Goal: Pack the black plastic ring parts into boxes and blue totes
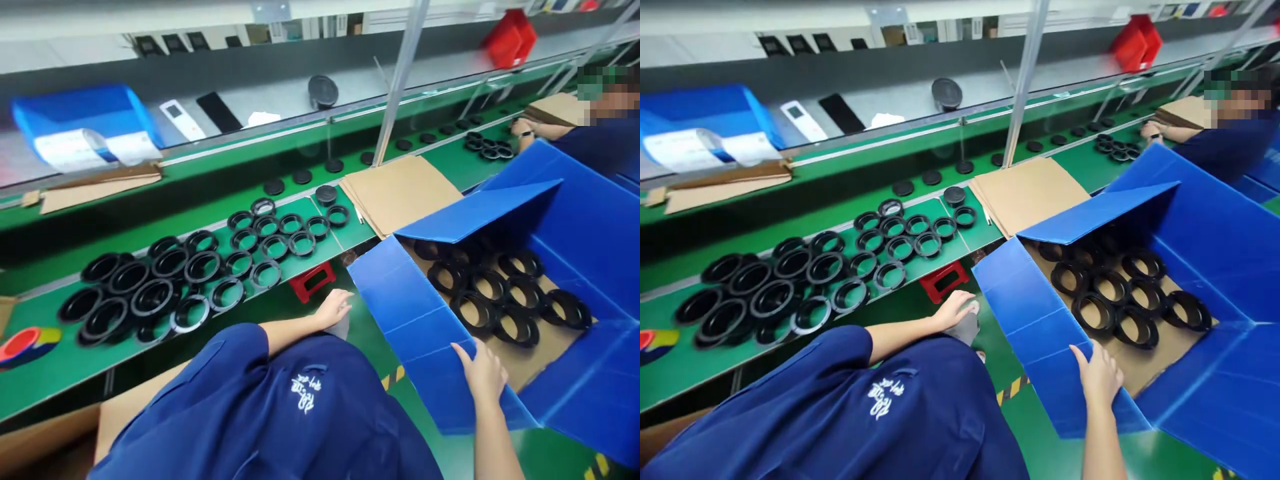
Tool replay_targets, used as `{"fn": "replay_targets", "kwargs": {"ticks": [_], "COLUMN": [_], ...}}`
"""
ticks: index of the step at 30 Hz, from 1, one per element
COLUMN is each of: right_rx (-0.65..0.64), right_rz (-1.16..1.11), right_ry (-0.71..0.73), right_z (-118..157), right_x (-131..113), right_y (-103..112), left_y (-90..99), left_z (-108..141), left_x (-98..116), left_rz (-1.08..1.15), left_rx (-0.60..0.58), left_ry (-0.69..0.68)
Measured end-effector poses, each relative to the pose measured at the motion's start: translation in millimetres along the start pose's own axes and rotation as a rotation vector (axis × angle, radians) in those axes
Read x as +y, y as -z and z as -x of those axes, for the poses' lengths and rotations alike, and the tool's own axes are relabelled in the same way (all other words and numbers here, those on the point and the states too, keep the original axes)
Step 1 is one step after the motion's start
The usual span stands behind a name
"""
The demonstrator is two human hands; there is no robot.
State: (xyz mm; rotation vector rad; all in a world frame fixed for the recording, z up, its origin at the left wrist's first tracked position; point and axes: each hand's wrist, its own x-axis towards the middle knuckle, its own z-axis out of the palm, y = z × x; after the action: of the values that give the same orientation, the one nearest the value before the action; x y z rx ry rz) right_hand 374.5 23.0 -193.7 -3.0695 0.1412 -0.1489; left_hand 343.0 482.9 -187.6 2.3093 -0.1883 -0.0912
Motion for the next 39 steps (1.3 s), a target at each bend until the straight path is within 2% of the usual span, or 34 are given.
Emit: {"fn": "replay_targets", "kwargs": {"ticks": [3, 8, 10, 12, 14, 15, 17, 19, 20, 22, 23, 25, 27, 30, 32, 34, 37, 39], "right_rx": [0.039, 0.095, 0.211, 0.387, 0.5, 0.505, 0.394, 0.1, -0.088, -0.45, -0.587, -0.747, -0.79, -0.771, -0.749, -0.719, -0.596, -0.453], "right_rz": [-0.042, -0.161, -0.179, -0.203, -0.258, -0.299, -0.413, -0.52, -0.535, -0.483, -0.418, -0.244, -0.082, 0.029, 0.044, 0.017, -0.168, -0.305], "right_ry": [-0.046, -0.025, 0.008, 0.065, 0.164, 0.232, 0.401, 0.615, 0.727, 0.923, 0.999, 1.113, 1.167, 1.161, 1.147, 1.185, 1.3, 1.293], "right_z": [7.8, 22.8, 27.9, 30.5, 30.4, 29.9, 29.3, 31.0, 33.1, 38.8, 42.0, 47.7, 51.5, 54.2, 53.5, 46.8, 12.5, -29.6], "right_x": [-4.0, -14.4, -31.1, -65.6, -121.8, -157.6, -239.6, -326.0, -367.1, -440.0, -470.5, -519.0, -551.6, -572.8, -568.7, -553.0, -530.6, -536.2], "right_y": [6.2, 25.5, 41.8, 62.8, 82.9, 90.2, 95.0, 85.9, 77.1, 54.7, 42.6, 19.9, 2.8, -6.3, -0.2, 13.8, 40.7, 55.0], "left_y": [3.0, 15.3, 22.9, 31.2, 39.7, 43.9, 52.1, 59.8, 63.4, 69.9, 72.6, 77.1, 80.4, 85.0, 89.1, 94.0, 100.7, 102.5], "left_z": [20.0, 48.6, 65.9, 85.9, 106.6, 116.5, 133.5, 145.4, 149.3, 153.6, 154.5, 155.2, 155.8, 158.4, 161.4, 165.6, 174.9, 183.4], "left_x": [-33.2, -82.0, -97.6, -111.8, -125.3, -132.0, -144.8, -156.0, -160.6, -167.6, -170.1, -173.6, -175.6, -177.2, -177.4, -176.9, -175.3, -174.0], "left_rz": [-0.047, -0.008, 0.014, 0.043, 0.074, 0.09, 0.122, 0.157, 0.178, 0.224, 0.249, 0.299, 0.35, 0.428, 0.488, 0.565, 0.704, 0.8], "left_rx": [-0.039, 0.011, 0.035, 0.055, 0.069, 0.073, 0.073, 0.067, 0.065, 0.064, 0.066, 0.071, 0.078, 0.091, 0.108, 0.138, 0.22, 0.288], "left_ry": [0.132, 0.28, 0.339, 0.409, 0.494, 0.539, 0.624, 0.695, 0.724, 0.772, 0.791, 0.825, 0.85, 0.877, 0.897, 0.921, 0.977, 1.033]}}
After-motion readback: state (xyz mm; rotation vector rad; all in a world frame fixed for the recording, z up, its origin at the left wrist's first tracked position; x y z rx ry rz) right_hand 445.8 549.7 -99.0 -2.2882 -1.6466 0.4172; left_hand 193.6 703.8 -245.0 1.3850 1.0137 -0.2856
